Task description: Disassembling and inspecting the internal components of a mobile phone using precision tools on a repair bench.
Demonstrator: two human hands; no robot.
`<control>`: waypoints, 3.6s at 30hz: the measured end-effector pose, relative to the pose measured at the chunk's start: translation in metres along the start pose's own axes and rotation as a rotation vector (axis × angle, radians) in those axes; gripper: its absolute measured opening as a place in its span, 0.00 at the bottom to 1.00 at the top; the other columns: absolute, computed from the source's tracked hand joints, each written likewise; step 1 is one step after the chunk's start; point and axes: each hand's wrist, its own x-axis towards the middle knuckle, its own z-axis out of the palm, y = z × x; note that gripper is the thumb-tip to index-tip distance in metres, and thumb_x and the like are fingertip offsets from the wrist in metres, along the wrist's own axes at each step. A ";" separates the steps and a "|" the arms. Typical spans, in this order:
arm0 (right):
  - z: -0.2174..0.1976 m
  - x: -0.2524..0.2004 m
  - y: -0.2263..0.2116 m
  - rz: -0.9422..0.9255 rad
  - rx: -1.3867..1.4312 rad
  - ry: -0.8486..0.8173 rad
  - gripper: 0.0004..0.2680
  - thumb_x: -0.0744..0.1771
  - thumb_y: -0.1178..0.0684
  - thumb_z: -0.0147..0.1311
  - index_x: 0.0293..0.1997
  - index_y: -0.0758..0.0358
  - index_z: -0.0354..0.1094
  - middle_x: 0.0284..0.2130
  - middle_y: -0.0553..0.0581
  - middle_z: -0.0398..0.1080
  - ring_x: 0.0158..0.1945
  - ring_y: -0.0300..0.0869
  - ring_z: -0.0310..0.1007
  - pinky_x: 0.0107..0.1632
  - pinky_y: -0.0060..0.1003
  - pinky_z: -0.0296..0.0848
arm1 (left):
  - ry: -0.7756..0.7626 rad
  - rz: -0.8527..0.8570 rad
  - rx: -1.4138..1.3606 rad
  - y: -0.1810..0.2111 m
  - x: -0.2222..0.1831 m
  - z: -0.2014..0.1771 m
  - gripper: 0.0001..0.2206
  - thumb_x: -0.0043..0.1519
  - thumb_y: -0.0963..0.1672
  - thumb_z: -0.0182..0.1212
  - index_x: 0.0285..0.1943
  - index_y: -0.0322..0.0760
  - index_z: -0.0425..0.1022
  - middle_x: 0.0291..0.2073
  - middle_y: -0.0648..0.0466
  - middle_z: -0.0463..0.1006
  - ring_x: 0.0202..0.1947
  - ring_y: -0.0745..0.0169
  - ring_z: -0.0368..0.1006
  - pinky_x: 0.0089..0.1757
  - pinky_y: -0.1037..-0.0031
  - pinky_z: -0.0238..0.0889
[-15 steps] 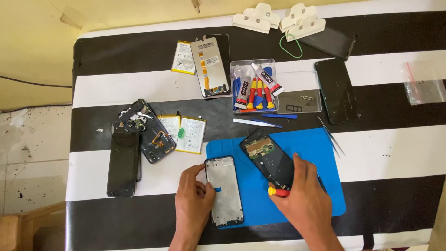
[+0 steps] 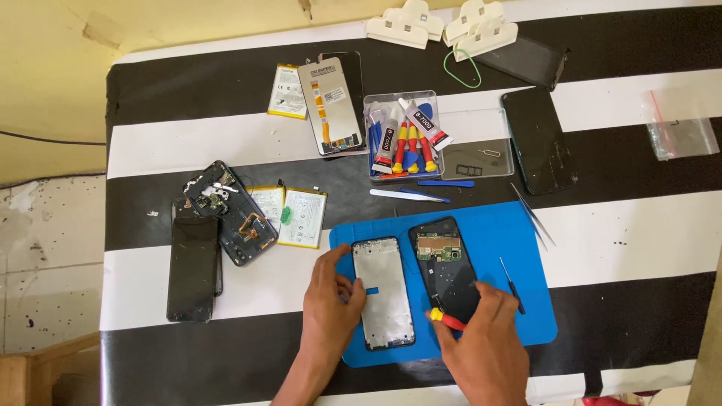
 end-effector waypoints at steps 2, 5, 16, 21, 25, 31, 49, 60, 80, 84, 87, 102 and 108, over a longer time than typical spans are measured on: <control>-0.011 -0.002 0.002 -0.003 0.040 -0.038 0.34 0.61 0.32 0.64 0.72 0.50 0.49 0.67 0.58 0.50 0.68 0.49 0.61 0.47 0.44 0.87 | 0.010 0.054 0.018 -0.001 0.002 -0.003 0.24 0.61 0.41 0.61 0.68 0.41 0.65 0.55 0.51 0.74 0.32 0.64 0.75 0.35 0.71 0.75; 0.002 0.005 0.037 -0.180 0.126 -0.008 0.24 0.64 0.38 0.59 0.66 0.47 0.59 0.65 0.57 0.55 0.67 0.51 0.62 0.55 0.50 0.80 | 0.042 0.208 0.057 -0.002 0.002 -0.010 0.20 0.64 0.44 0.59 0.66 0.38 0.67 0.57 0.48 0.75 0.44 0.56 0.73 0.43 0.66 0.73; -0.044 0.028 0.006 -0.578 0.960 0.057 0.07 0.66 0.61 0.56 0.48 0.64 0.75 0.47 0.58 0.77 0.40 0.43 0.82 0.38 0.32 0.84 | -0.153 0.460 0.548 -0.003 0.003 -0.005 0.34 0.64 0.61 0.53 0.77 0.49 0.58 0.77 0.58 0.55 0.68 0.42 0.56 0.57 0.47 0.53; -0.042 0.048 -0.024 -0.755 0.941 0.254 0.26 0.68 0.63 0.54 0.76 0.66 0.46 0.40 0.60 0.74 0.51 0.46 0.78 0.57 0.38 0.76 | -0.120 0.487 0.568 -0.007 0.006 -0.004 0.35 0.62 0.61 0.57 0.75 0.49 0.61 0.75 0.61 0.58 0.67 0.45 0.56 0.55 0.50 0.54; -0.040 0.065 -0.002 -0.604 0.901 0.368 0.20 0.68 0.64 0.54 0.70 0.66 0.56 0.48 0.65 0.74 0.50 0.47 0.76 0.55 0.37 0.76 | -0.119 0.497 0.554 -0.011 0.008 -0.006 0.35 0.61 0.60 0.59 0.75 0.49 0.62 0.75 0.62 0.58 0.67 0.45 0.57 0.55 0.51 0.55; -0.061 0.098 0.049 -0.370 0.685 0.521 0.18 0.72 0.56 0.55 0.73 0.61 0.62 0.45 0.59 0.73 0.44 0.43 0.71 0.46 0.35 0.69 | -0.113 0.544 0.609 -0.010 0.009 -0.003 0.35 0.60 0.60 0.61 0.74 0.49 0.63 0.76 0.62 0.57 0.67 0.49 0.59 0.52 0.52 0.58; -0.005 0.069 0.109 -0.380 0.144 0.222 0.10 0.66 0.48 0.61 0.49 0.57 0.71 0.49 0.56 0.72 0.52 0.48 0.75 0.51 0.46 0.77 | -0.296 0.280 0.420 0.002 0.014 -0.002 0.43 0.60 0.57 0.67 0.80 0.43 0.47 0.76 0.49 0.49 0.72 0.41 0.46 0.61 0.42 0.45; -0.053 0.037 0.066 -0.418 0.720 0.426 0.06 0.67 0.63 0.59 0.48 0.68 0.78 0.49 0.58 0.72 0.35 0.38 0.71 0.40 0.28 0.73 | -0.366 0.380 0.457 -0.013 0.033 -0.005 0.49 0.52 0.60 0.75 0.78 0.44 0.53 0.71 0.49 0.56 0.71 0.40 0.46 0.62 0.44 0.45; -0.016 0.091 -0.062 -1.118 0.680 0.355 0.11 0.68 0.64 0.57 0.57 0.71 0.68 0.40 0.63 0.79 0.40 0.44 0.84 0.45 0.32 0.86 | -0.188 0.507 0.527 -0.017 0.035 0.000 0.50 0.42 0.62 0.79 0.74 0.51 0.62 0.63 0.52 0.64 0.64 0.43 0.58 0.56 0.50 0.55; -0.014 0.093 -0.067 -1.108 0.667 0.382 0.11 0.68 0.63 0.59 0.57 0.72 0.69 0.42 0.65 0.79 0.42 0.45 0.85 0.45 0.32 0.85 | -0.193 0.506 0.540 -0.018 0.036 0.001 0.49 0.43 0.62 0.77 0.75 0.51 0.61 0.64 0.52 0.63 0.65 0.44 0.57 0.57 0.51 0.55; -0.014 0.094 -0.068 -1.124 0.628 0.426 0.12 0.68 0.63 0.60 0.56 0.72 0.69 0.41 0.64 0.79 0.40 0.44 0.85 0.43 0.31 0.84 | -0.180 0.508 0.549 -0.018 0.035 0.002 0.49 0.42 0.62 0.77 0.74 0.52 0.62 0.63 0.52 0.64 0.64 0.43 0.58 0.56 0.51 0.55; -0.012 0.095 -0.064 -1.162 0.583 0.441 0.14 0.68 0.61 0.61 0.60 0.68 0.69 0.43 0.62 0.79 0.38 0.42 0.83 0.40 0.30 0.83 | -0.260 0.438 0.543 -0.016 0.035 0.002 0.50 0.44 0.63 0.76 0.76 0.53 0.59 0.66 0.51 0.62 0.67 0.41 0.53 0.59 0.50 0.50; -0.008 0.096 -0.065 -1.181 0.536 0.480 0.14 0.68 0.60 0.62 0.60 0.67 0.68 0.44 0.62 0.79 0.45 0.45 0.82 0.45 0.34 0.82 | -0.242 0.449 0.557 -0.016 0.034 0.003 0.50 0.43 0.63 0.78 0.76 0.53 0.60 0.66 0.52 0.62 0.66 0.41 0.54 0.58 0.49 0.52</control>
